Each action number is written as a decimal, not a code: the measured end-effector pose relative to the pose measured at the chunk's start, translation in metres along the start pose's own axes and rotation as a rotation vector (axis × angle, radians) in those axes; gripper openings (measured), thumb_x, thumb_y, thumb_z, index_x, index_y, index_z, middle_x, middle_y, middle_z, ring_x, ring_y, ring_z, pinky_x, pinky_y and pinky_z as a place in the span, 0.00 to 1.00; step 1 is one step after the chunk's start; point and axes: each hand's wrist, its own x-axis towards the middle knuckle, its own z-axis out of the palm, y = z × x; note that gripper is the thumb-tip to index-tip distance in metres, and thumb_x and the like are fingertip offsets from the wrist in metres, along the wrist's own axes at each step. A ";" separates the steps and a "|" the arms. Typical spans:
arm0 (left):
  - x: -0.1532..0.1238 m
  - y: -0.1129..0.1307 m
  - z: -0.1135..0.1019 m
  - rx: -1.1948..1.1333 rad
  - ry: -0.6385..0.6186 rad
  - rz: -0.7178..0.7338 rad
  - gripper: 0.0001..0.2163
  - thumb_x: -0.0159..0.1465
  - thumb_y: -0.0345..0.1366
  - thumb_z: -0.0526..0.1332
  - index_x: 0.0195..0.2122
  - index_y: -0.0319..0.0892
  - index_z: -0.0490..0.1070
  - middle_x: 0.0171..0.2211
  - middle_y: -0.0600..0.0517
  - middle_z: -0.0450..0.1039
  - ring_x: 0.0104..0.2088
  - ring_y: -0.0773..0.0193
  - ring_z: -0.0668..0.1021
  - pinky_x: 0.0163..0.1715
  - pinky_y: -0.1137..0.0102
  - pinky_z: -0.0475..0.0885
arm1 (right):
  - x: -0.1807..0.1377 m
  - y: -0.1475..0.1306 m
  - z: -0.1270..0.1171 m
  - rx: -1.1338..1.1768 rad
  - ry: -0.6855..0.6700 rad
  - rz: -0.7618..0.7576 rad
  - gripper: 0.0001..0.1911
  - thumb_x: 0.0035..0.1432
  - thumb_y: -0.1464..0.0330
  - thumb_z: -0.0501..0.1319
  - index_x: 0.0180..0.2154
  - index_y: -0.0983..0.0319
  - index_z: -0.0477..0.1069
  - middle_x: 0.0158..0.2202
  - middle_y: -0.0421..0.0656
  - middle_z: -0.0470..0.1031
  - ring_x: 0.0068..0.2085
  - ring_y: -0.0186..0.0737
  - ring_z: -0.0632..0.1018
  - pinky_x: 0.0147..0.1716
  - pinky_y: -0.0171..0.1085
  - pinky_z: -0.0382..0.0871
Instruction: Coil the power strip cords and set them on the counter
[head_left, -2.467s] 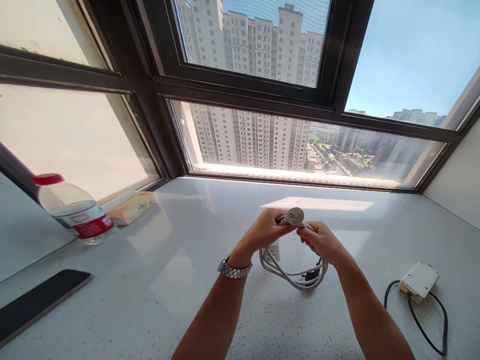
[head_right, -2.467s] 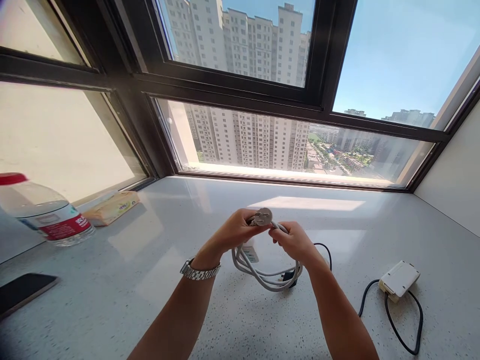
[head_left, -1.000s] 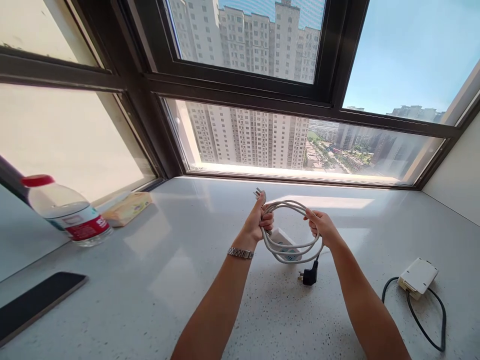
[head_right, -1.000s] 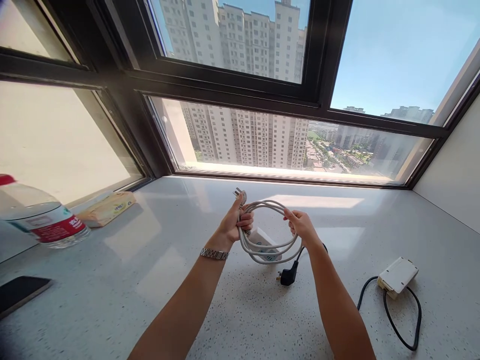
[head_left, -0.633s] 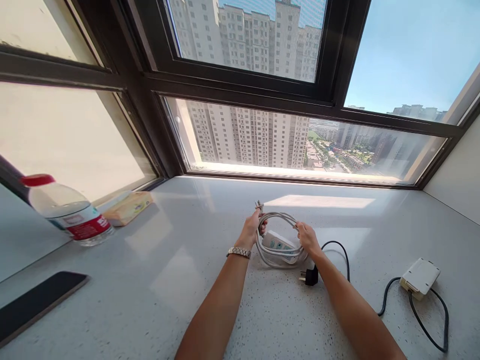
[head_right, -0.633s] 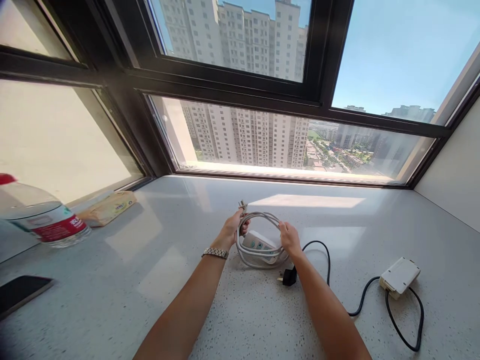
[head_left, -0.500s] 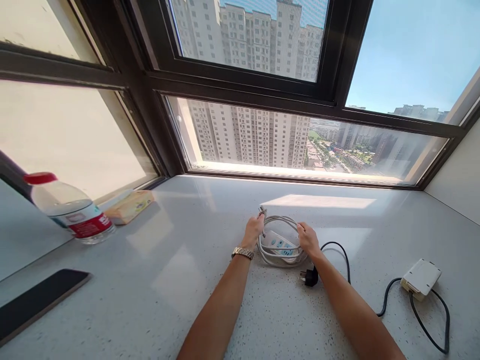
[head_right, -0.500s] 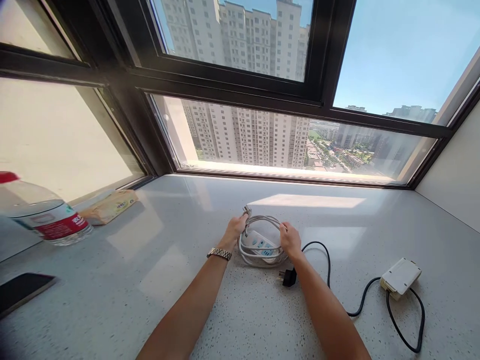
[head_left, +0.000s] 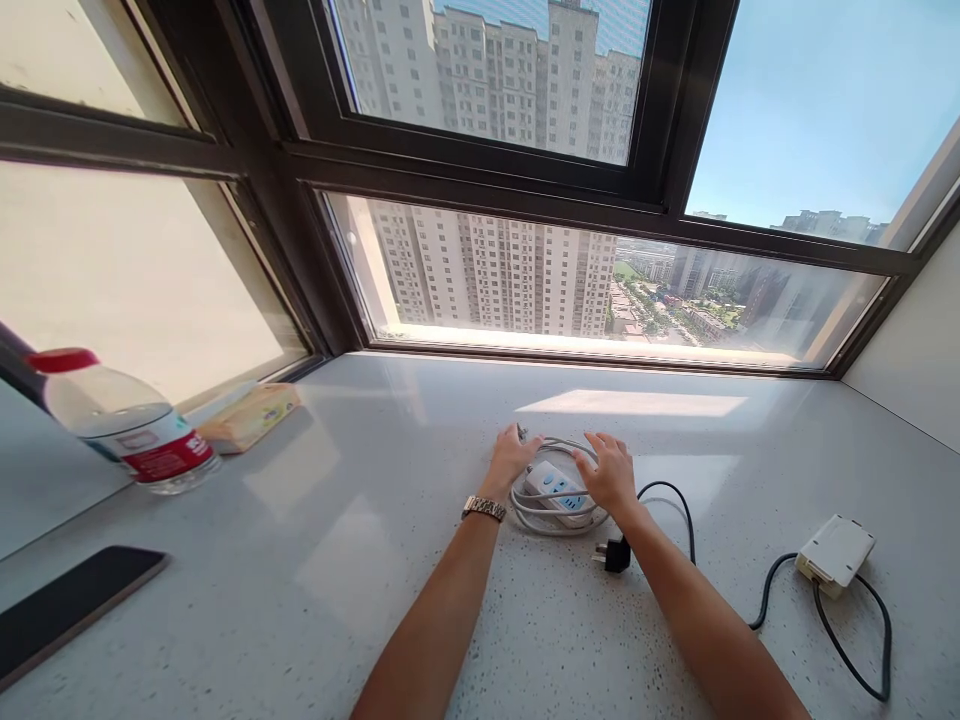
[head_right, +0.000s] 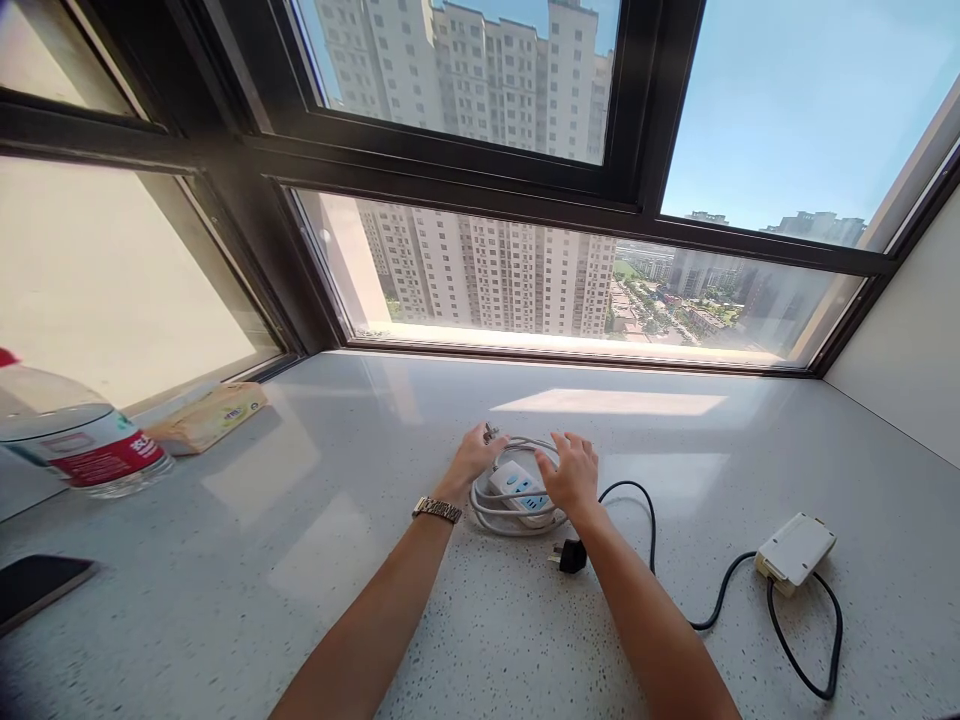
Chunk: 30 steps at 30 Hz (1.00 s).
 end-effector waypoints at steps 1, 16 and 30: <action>0.000 0.000 0.000 -0.002 0.013 0.002 0.28 0.54 0.42 0.65 0.53 0.35 0.63 0.62 0.32 0.58 0.63 0.46 0.61 0.56 0.65 0.60 | -0.003 -0.007 -0.003 -0.005 -0.012 -0.041 0.27 0.65 0.55 0.51 0.60 0.60 0.66 0.61 0.52 0.64 0.62 0.54 0.61 0.58 0.50 0.55; 0.007 -0.003 -0.005 -0.033 0.042 -0.006 0.26 0.60 0.42 0.61 0.57 0.35 0.63 0.59 0.35 0.62 0.54 0.52 0.71 0.53 0.65 0.64 | -0.032 -0.034 0.025 -0.321 -0.481 -0.397 0.31 0.62 0.54 0.55 0.64 0.50 0.55 0.70 0.46 0.44 0.68 0.59 0.50 0.60 0.56 0.51; 0.000 -0.001 0.002 0.068 -0.157 0.085 0.30 0.61 0.43 0.58 0.63 0.37 0.58 0.65 0.41 0.56 0.63 0.50 0.63 0.59 0.66 0.59 | 0.012 0.008 0.010 -0.407 -0.369 -0.167 0.27 0.64 0.60 0.52 0.64 0.50 0.56 0.70 0.45 0.46 0.66 0.61 0.54 0.56 0.56 0.57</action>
